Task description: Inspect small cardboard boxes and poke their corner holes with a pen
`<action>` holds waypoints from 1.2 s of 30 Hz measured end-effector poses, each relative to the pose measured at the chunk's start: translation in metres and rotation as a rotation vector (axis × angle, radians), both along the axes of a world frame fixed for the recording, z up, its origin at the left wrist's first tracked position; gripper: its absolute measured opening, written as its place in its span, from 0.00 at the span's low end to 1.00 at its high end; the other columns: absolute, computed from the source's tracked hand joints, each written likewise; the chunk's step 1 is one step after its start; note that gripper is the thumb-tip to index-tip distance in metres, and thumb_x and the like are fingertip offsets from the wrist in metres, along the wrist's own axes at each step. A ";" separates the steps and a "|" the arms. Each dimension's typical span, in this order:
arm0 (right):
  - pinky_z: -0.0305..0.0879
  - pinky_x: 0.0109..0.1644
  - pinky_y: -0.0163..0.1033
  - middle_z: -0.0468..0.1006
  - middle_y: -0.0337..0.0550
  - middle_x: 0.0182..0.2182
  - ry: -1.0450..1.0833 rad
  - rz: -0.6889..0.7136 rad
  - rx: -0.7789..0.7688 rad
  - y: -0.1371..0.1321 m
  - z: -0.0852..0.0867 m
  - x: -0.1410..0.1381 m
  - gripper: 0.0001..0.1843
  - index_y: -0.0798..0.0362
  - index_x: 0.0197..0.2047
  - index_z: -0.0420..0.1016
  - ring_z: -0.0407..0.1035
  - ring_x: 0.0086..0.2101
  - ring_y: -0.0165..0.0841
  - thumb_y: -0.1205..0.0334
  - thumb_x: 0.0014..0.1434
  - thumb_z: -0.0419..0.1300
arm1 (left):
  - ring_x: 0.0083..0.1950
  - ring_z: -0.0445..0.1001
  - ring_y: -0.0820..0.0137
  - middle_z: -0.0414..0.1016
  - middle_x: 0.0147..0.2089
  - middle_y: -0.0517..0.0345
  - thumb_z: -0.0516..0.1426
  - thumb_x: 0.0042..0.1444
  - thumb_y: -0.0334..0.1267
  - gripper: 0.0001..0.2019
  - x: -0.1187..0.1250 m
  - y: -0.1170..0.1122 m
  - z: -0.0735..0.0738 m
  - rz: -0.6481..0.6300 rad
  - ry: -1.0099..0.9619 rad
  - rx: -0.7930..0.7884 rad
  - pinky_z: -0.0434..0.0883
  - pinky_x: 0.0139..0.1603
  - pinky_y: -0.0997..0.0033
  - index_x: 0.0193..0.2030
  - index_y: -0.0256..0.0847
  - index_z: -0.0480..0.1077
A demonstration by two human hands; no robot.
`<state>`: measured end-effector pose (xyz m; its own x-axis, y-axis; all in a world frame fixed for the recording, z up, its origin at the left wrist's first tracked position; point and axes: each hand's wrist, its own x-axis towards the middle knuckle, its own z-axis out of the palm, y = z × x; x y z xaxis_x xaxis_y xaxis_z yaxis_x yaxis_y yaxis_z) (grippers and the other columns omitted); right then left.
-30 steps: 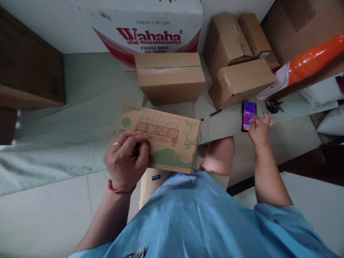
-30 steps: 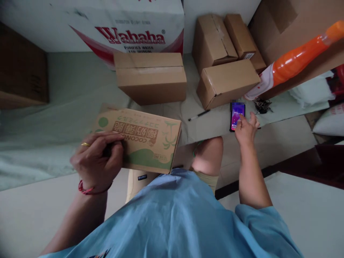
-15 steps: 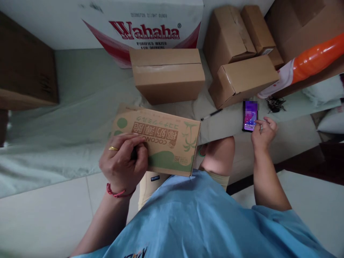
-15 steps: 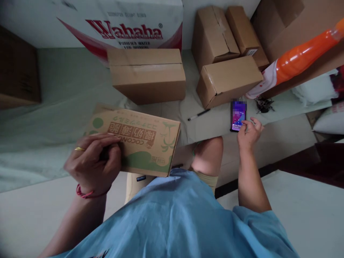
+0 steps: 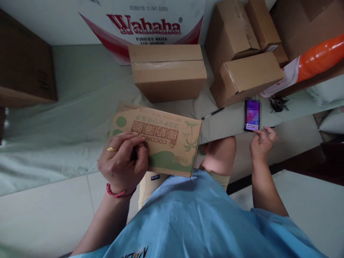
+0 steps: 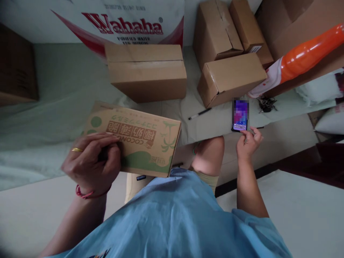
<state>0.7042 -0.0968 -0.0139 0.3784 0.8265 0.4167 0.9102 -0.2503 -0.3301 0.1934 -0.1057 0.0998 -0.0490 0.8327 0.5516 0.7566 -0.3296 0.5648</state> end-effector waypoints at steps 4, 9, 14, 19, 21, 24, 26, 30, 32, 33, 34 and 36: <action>0.64 0.68 0.62 0.77 0.57 0.59 -0.004 -0.009 -0.042 0.002 -0.002 0.005 0.17 0.50 0.41 0.86 0.71 0.58 0.49 0.65 0.60 0.54 | 0.48 0.86 0.56 0.86 0.43 0.56 0.62 0.57 0.27 0.12 0.000 -0.001 0.000 0.014 0.033 -0.005 0.81 0.53 0.53 0.42 0.50 0.80; 0.58 0.72 0.68 0.71 0.59 0.68 -0.054 0.013 -0.153 0.026 0.003 0.016 0.25 0.51 0.54 0.87 0.63 0.67 0.55 0.65 0.60 0.54 | 0.48 0.86 0.55 0.86 0.43 0.54 0.62 0.58 0.26 0.12 0.001 0.001 0.000 0.006 0.056 0.013 0.81 0.51 0.52 0.43 0.48 0.80; 0.49 0.77 0.70 0.61 0.65 0.75 -0.082 -0.090 -0.024 0.061 0.029 0.035 0.39 0.52 0.74 0.73 0.57 0.73 0.60 0.67 0.58 0.55 | 0.47 0.86 0.57 0.86 0.42 0.56 0.63 0.56 0.26 0.13 0.002 0.002 0.000 0.010 0.019 0.018 0.81 0.51 0.54 0.42 0.49 0.81; 0.55 0.76 0.66 0.65 0.67 0.67 -0.015 -0.117 0.053 0.069 0.044 0.032 0.32 0.54 0.67 0.76 0.63 0.70 0.58 0.68 0.62 0.52 | 0.47 0.86 0.56 0.86 0.42 0.54 0.62 0.57 0.26 0.13 0.002 0.002 0.000 0.016 0.034 0.027 0.81 0.51 0.54 0.43 0.49 0.81; 0.58 0.75 0.63 0.68 0.68 0.64 0.007 -0.097 0.054 0.064 0.041 0.024 0.26 0.56 0.59 0.80 0.66 0.68 0.57 0.69 0.62 0.51 | 0.47 0.86 0.56 0.86 0.42 0.54 0.62 0.56 0.25 0.14 0.001 0.002 0.000 0.010 0.032 0.020 0.82 0.51 0.53 0.43 0.50 0.81; 0.62 0.72 0.63 0.70 0.63 0.60 0.043 -0.065 0.071 0.053 0.030 0.015 0.19 0.52 0.48 0.83 0.69 0.65 0.56 0.68 0.62 0.52 | 0.47 0.86 0.55 0.86 0.43 0.54 0.62 0.56 0.26 0.14 0.001 0.003 0.000 0.002 0.036 0.021 0.81 0.51 0.53 0.43 0.50 0.81; 0.63 0.71 0.64 0.72 0.59 0.58 0.057 -0.046 0.081 0.048 0.022 0.012 0.17 0.52 0.45 0.83 0.70 0.63 0.55 0.67 0.61 0.54 | 0.47 0.86 0.55 0.85 0.42 0.53 0.62 0.57 0.26 0.13 0.001 0.003 0.000 -0.001 0.039 0.024 0.81 0.51 0.53 0.43 0.49 0.80; 0.61 0.73 0.67 0.72 0.60 0.62 0.008 0.000 -0.001 0.051 0.013 0.014 0.17 0.54 0.47 0.85 0.68 0.65 0.54 0.65 0.63 0.56 | 0.47 0.85 0.56 0.85 0.42 0.53 0.62 0.57 0.25 0.13 0.002 0.003 0.001 -0.011 0.026 0.018 0.81 0.51 0.54 0.42 0.49 0.80; 0.58 0.74 0.69 0.69 0.61 0.68 -0.026 0.038 -0.075 0.059 0.013 0.016 0.19 0.53 0.51 0.86 0.64 0.69 0.55 0.62 0.66 0.56 | 0.48 0.86 0.56 0.85 0.43 0.54 0.62 0.56 0.25 0.14 0.002 0.003 0.001 -0.016 0.009 0.021 0.81 0.52 0.54 0.43 0.48 0.81; 0.56 0.75 0.69 0.67 0.61 0.71 -0.037 0.058 -0.113 0.063 0.013 0.016 0.20 0.53 0.54 0.86 0.63 0.70 0.56 0.61 0.67 0.56 | 0.48 0.86 0.56 0.85 0.43 0.54 0.62 0.56 0.24 0.14 0.002 0.003 0.001 -0.021 0.009 0.017 0.81 0.52 0.54 0.43 0.48 0.81; 0.55 0.75 0.70 0.65 0.61 0.73 -0.043 0.075 -0.148 0.066 0.014 0.015 0.21 0.52 0.56 0.86 0.61 0.71 0.56 0.61 0.67 0.56 | 0.49 0.86 0.56 0.85 0.44 0.54 0.62 0.56 0.24 0.14 0.002 0.003 0.001 -0.021 0.013 0.017 0.81 0.53 0.54 0.44 0.48 0.81; 0.54 0.76 0.70 0.63 0.62 0.74 -0.047 0.089 -0.193 0.072 0.014 0.013 0.22 0.53 0.58 0.85 0.61 0.71 0.56 0.61 0.67 0.56 | 0.48 0.86 0.57 0.85 0.43 0.54 0.62 0.57 0.25 0.13 0.002 0.003 0.000 -0.010 0.032 0.040 0.81 0.52 0.55 0.44 0.47 0.81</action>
